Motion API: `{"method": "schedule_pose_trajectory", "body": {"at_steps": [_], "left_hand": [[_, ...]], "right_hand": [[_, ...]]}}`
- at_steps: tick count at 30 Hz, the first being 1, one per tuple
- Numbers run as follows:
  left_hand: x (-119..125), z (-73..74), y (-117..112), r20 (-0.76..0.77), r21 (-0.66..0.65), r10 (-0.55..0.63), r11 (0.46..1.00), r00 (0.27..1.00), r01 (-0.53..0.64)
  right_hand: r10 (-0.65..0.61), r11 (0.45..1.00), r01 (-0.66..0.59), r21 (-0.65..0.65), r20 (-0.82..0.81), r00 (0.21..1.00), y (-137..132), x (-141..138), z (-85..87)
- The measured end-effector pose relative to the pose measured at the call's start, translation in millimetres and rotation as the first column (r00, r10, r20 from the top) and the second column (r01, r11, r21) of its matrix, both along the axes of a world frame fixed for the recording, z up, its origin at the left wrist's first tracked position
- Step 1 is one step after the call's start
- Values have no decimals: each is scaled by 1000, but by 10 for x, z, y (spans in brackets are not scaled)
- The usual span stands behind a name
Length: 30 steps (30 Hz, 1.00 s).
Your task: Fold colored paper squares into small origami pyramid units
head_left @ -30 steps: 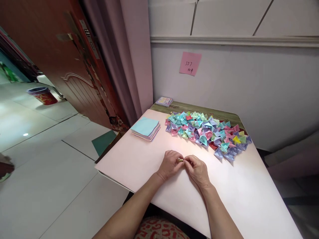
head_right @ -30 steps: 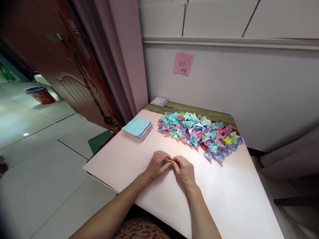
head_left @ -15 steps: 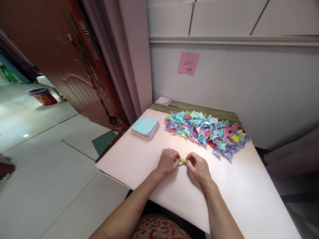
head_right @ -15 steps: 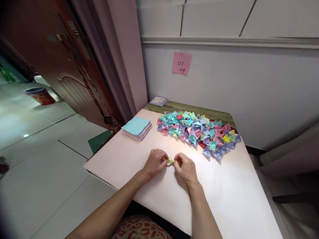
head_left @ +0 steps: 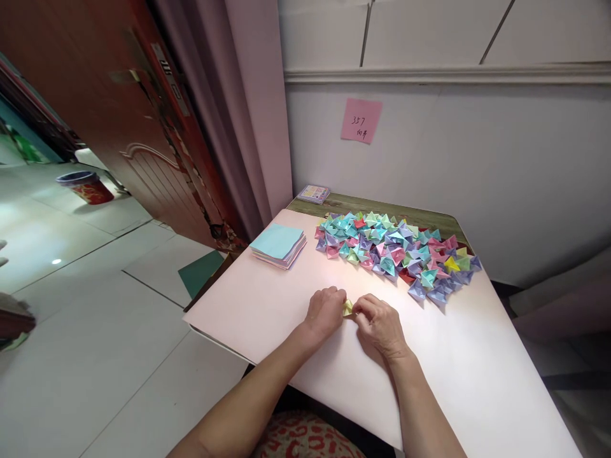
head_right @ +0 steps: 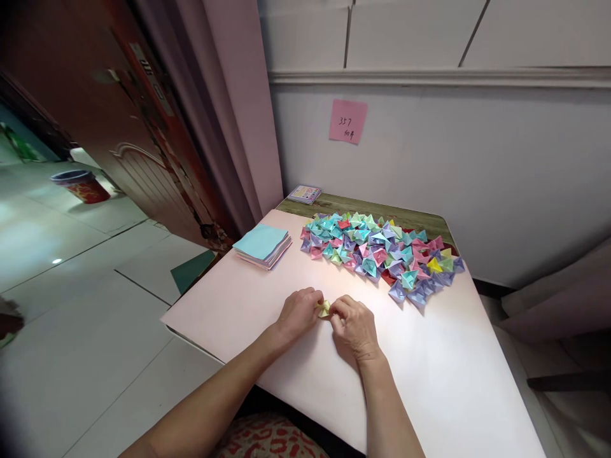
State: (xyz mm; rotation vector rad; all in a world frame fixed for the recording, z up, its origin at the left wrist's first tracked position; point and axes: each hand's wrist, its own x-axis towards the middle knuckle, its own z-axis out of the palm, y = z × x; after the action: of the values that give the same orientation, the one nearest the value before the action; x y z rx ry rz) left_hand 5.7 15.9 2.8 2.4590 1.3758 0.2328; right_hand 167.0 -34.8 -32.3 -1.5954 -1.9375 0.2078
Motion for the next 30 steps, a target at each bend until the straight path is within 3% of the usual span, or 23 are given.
{"method": "schedule_pose_trajectory", "body": {"at_steps": [9, 15, 24, 30], "left_hand": [[-3, 70, 54, -75, -46, -3, 999, 997, 0], [72, 168, 83, -117, -63, -32, 998, 993, 25], [194, 231, 114, -182, -75, -23, 997, 983, 10], [95, 251, 191, -178, -117, -66, 992, 982, 46]], "right_hand": [[23, 998, -31, 57, 144, 989, 1, -50, -6], [-48, 997, 35, 67, 206, 977, -13, -186, -29], [-4, 1000, -1, 23, 193, 981, 5, -163, -64], [30, 999, -35, 31, 144, 989, 8, -154, -67]]}}
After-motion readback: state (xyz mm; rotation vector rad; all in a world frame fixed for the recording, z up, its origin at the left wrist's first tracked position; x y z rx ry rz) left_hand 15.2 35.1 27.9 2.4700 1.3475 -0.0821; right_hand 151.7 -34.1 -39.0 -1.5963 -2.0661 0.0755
